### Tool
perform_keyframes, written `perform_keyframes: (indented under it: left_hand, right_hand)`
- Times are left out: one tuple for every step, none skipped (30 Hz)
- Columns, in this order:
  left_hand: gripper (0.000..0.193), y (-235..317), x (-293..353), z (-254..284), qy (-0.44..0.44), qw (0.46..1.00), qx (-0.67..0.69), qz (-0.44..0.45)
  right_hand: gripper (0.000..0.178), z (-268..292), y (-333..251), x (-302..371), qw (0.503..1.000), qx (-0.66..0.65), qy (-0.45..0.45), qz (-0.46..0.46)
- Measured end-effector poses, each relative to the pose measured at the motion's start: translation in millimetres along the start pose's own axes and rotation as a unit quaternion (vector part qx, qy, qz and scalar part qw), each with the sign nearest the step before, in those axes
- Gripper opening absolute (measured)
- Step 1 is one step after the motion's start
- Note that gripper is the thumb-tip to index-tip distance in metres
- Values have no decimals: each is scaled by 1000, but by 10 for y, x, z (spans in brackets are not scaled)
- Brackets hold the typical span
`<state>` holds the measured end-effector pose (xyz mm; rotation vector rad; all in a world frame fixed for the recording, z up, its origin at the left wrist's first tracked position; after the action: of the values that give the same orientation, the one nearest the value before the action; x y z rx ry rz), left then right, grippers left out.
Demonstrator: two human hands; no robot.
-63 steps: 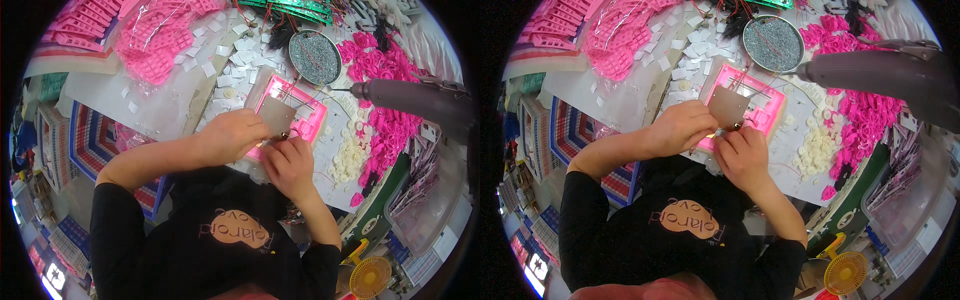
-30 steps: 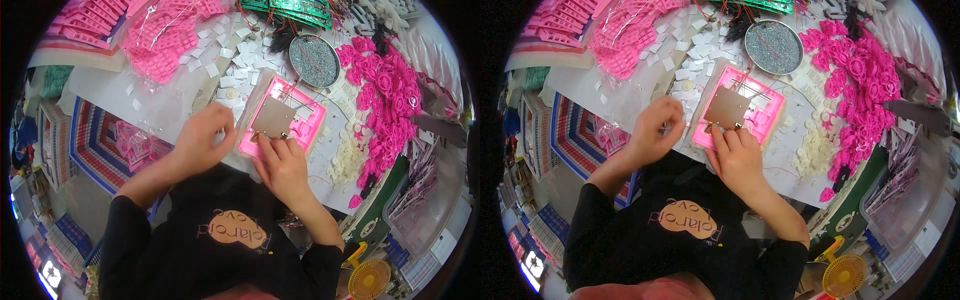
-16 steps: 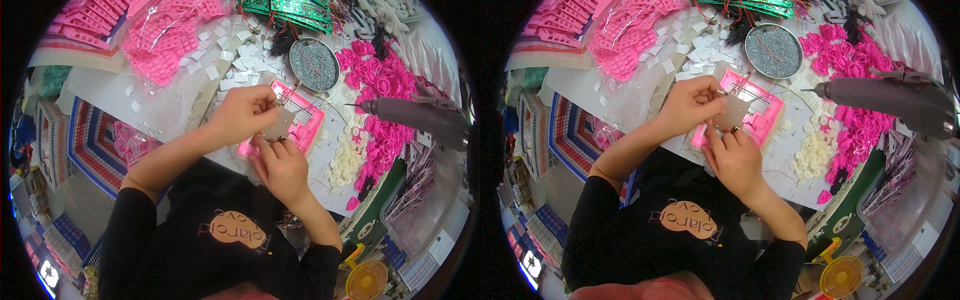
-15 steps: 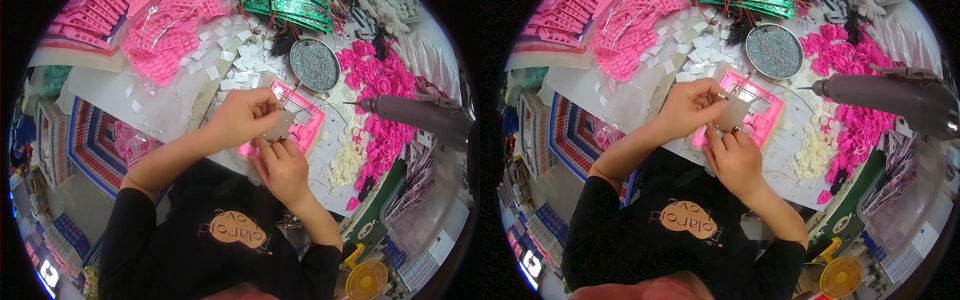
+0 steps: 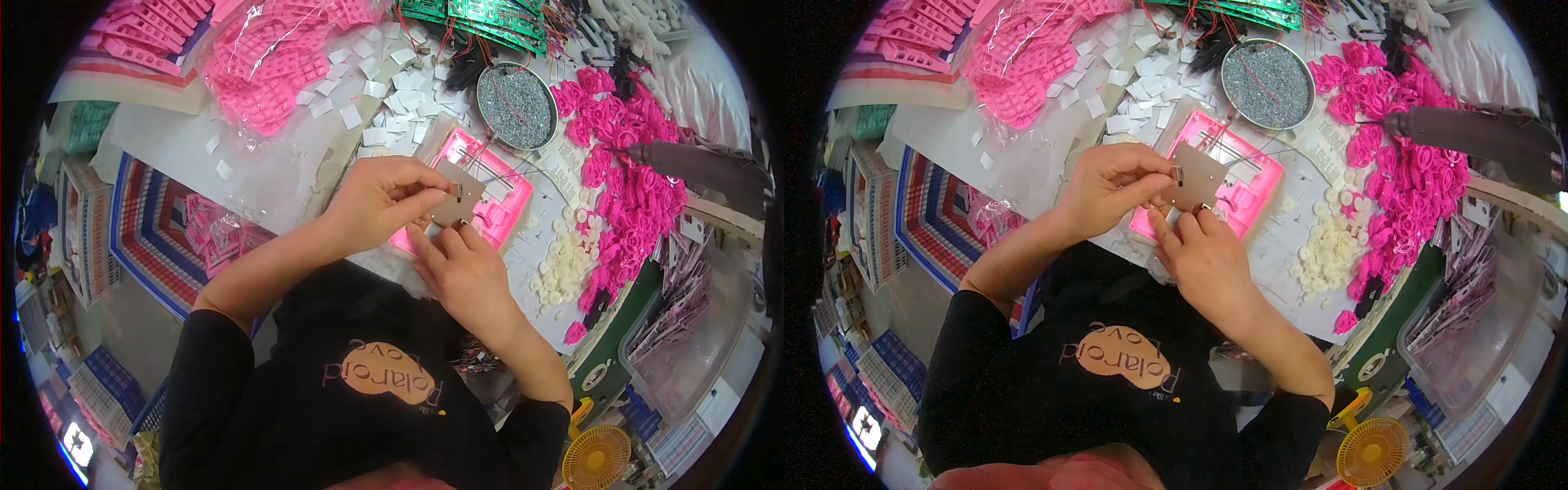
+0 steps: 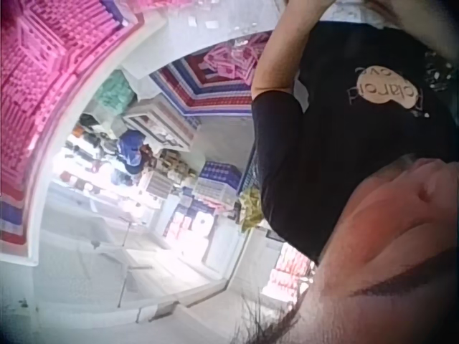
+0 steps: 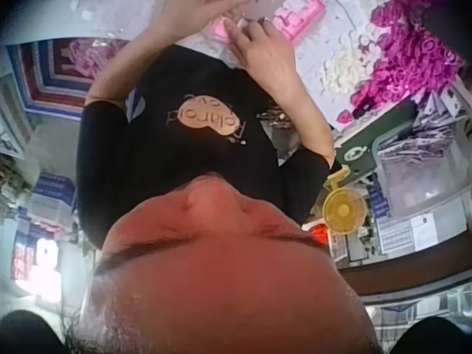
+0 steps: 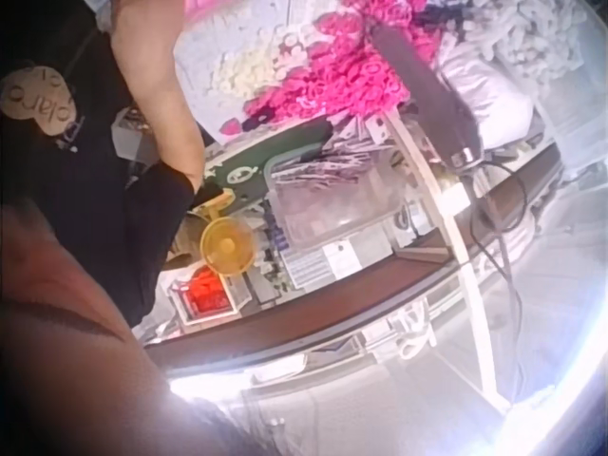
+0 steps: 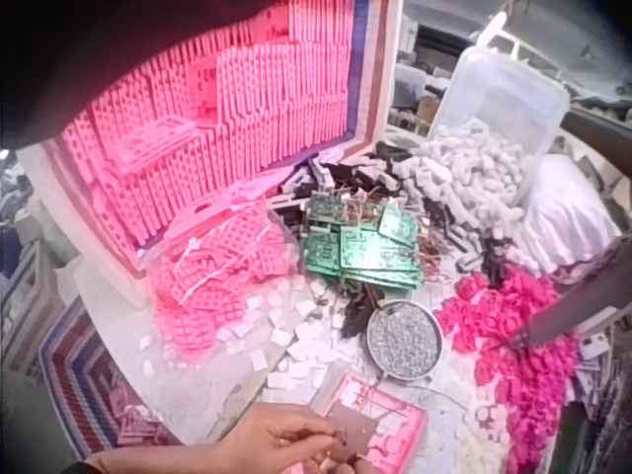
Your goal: Assemble electronic toy components into pink plastic housings and secure them with a glue gun.
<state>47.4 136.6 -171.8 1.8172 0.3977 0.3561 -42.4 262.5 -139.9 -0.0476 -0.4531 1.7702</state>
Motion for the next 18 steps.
perform_keyframes:
  left_hand:
    - [11, 21, 7, -4, -1, 1000, -17, -17]
    - [11, 74, 4, -14, -22, 995, -92, -23]
    - [11, 147, 7, -16, -44, 985, -167, -29]
    - [11, 204, 13, -26, -66, 968, -241, -36]
    - [10, 242, 23, -41, -79, 958, -272, -41]
    - [10, 276, 43, -70, -92, 947, -304, -46]
    - [9, 298, 51, -95, -106, 935, -334, -52]
    - [9, 289, 61, -123, -110, 932, -340, -59]
    - [8, 273, 66, -151, -114, 929, -346, -66]
    - [8, 262, 65, -179, -118, 926, -352, -74]
    - [8, 253, 41, -209, -133, 924, -352, -60]
    - [7, 258, 13, -239, -148, 923, -352, -46]
    - [7, 255, -12, -267, -163, 921, -353, -31]
    - [8, 238, -28, -290, -179, 921, -345, -23]
    - [10, 221, -47, -308, -195, 921, -338, -14]
    - [12, 207, -61, -337, -210, 920, -331, -6]
    - [15, 229, -77, -356, -198, 918, -343, -12]
    - [17, 274, -92, -385, -186, 916, -356, -18]
  right_hand:
    - [44, 10, -1, 10, 1000, -9, 5, -5]
    - [42, 27, 1, 18, 1000, -17, 11, -11]
    - [40, 41, 6, 27, 999, -24, 17, -18]
    - [38, 34, 42, 64, 998, -55, 35, -13]
    - [35, 29, 114, 110, 995, -83, 52, -8]
    - [32, 45, 168, 150, 991, -110, 70, -4]
    - [31, 114, 222, 215, 983, -131, 124, -27]
    - [30, 209, 252, 297, 971, -154, 174, -49]
    - [30, 288, 283, 372, 956, -176, 223, -72]
    - [29, 344, 253, 381, 958, -140, 245, -45]
    - [29, 387, 223, 370, 957, -103, 270, -22]
    - [29, 412, 195, 364, 954, -66, 293, 2]
    - [29, 375, 210, 355, 953, -62, 297, 1]
    - [28, 312, 227, 349, 953, -58, 298, 2]
    - [28, 281, 234, 368, 953, -55, 299, 3]
    - [28, 274, 258, 394, 957, -70, 281, -21]
    - [27, 251, 283, 418, 960, -87, 261, -44]
    - [27, 225, 307, 446, 963, -104, 241, -66]
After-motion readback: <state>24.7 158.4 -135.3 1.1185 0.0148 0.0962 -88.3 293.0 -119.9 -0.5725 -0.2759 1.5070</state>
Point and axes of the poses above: each hand's wrist, its own x-axis away from the middle knuckle, its own z-axis out of the back of the hand, y = z × x, the point moved 5 cm from there along -x, towards the middle knuckle, and after that the axes turned 13 degrees about -y, right-handed, at the moved point
